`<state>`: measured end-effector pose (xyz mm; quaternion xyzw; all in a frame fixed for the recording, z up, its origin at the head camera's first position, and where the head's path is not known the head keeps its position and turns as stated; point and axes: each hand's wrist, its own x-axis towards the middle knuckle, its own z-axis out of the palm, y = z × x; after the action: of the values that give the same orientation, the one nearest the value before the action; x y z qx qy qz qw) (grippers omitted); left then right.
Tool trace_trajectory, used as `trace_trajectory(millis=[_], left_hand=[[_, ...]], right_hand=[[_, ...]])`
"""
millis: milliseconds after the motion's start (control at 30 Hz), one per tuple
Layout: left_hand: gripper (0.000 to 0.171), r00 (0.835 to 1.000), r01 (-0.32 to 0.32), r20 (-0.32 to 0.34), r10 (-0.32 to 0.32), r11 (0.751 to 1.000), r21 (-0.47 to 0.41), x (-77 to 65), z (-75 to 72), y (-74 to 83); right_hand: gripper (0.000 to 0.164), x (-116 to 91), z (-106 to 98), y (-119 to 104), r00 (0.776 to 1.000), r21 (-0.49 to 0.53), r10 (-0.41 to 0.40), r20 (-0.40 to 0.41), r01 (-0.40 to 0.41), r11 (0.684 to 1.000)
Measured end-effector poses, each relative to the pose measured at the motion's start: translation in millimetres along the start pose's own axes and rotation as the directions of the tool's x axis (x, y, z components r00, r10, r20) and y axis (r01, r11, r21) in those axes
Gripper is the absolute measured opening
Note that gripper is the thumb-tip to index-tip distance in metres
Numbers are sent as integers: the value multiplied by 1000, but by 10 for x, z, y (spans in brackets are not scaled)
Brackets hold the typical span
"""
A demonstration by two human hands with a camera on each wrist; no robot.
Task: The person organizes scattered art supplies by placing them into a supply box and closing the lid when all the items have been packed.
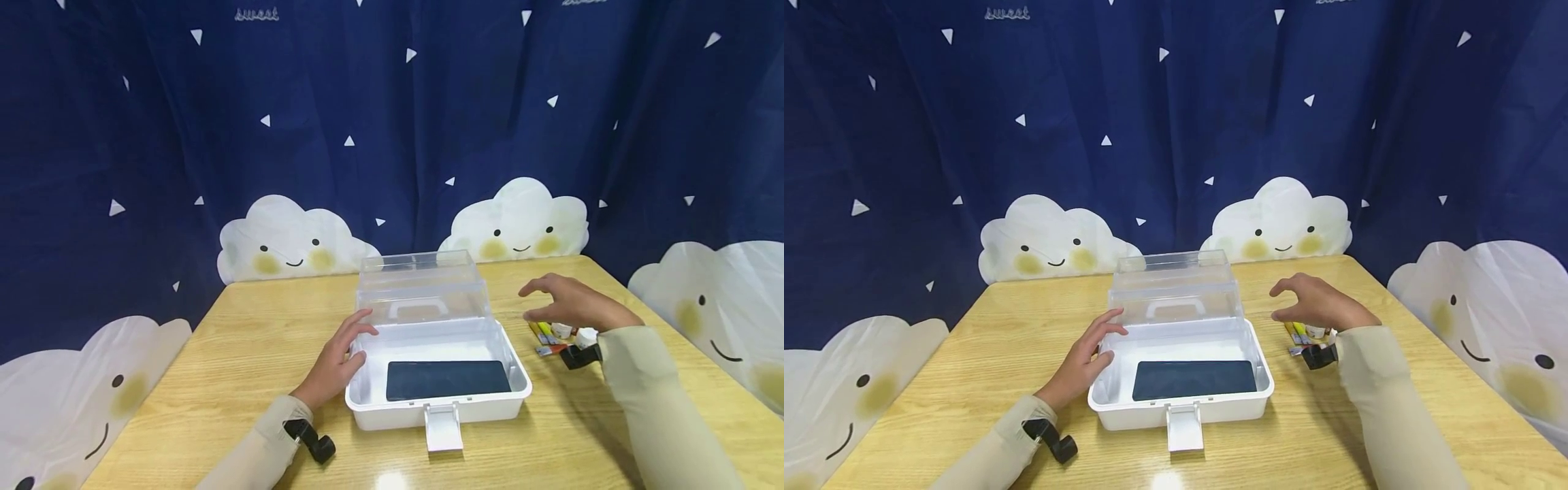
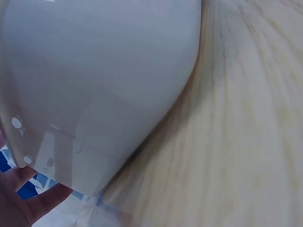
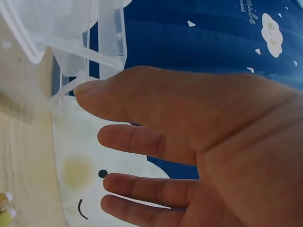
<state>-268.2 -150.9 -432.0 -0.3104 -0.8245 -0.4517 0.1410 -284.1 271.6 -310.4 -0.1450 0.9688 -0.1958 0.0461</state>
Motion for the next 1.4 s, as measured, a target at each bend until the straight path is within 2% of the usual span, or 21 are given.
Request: trace_trajectory(millis=[100, 367, 700, 1000, 1400], left_hand=[[40, 1000, -20, -5, 20, 1000, -6, 14, 16, -10], [42, 998, -66, 13, 66, 998, -2, 39, 99, -36], [42, 996, -85, 2, 85, 996, 30, 147, -1, 24], [40, 998, -55, 13, 54, 998, 27, 107, -14, 12], [42, 999, -44, 8, 43, 999, 30, 32, -14, -30]], right_hand=[[56, 19, 3, 50, 1000, 6, 23, 10, -23, 1000], [54, 24, 40, 220, 1000, -43, 21, -1, -21, 999], [54, 119, 8, 304, 999, -48, 1, -39, -3, 999], [56, 218, 98, 387, 998, -34, 57, -24, -58, 998], [57, 262, 210, 448, 999, -25, 54, -8, -54, 998]])
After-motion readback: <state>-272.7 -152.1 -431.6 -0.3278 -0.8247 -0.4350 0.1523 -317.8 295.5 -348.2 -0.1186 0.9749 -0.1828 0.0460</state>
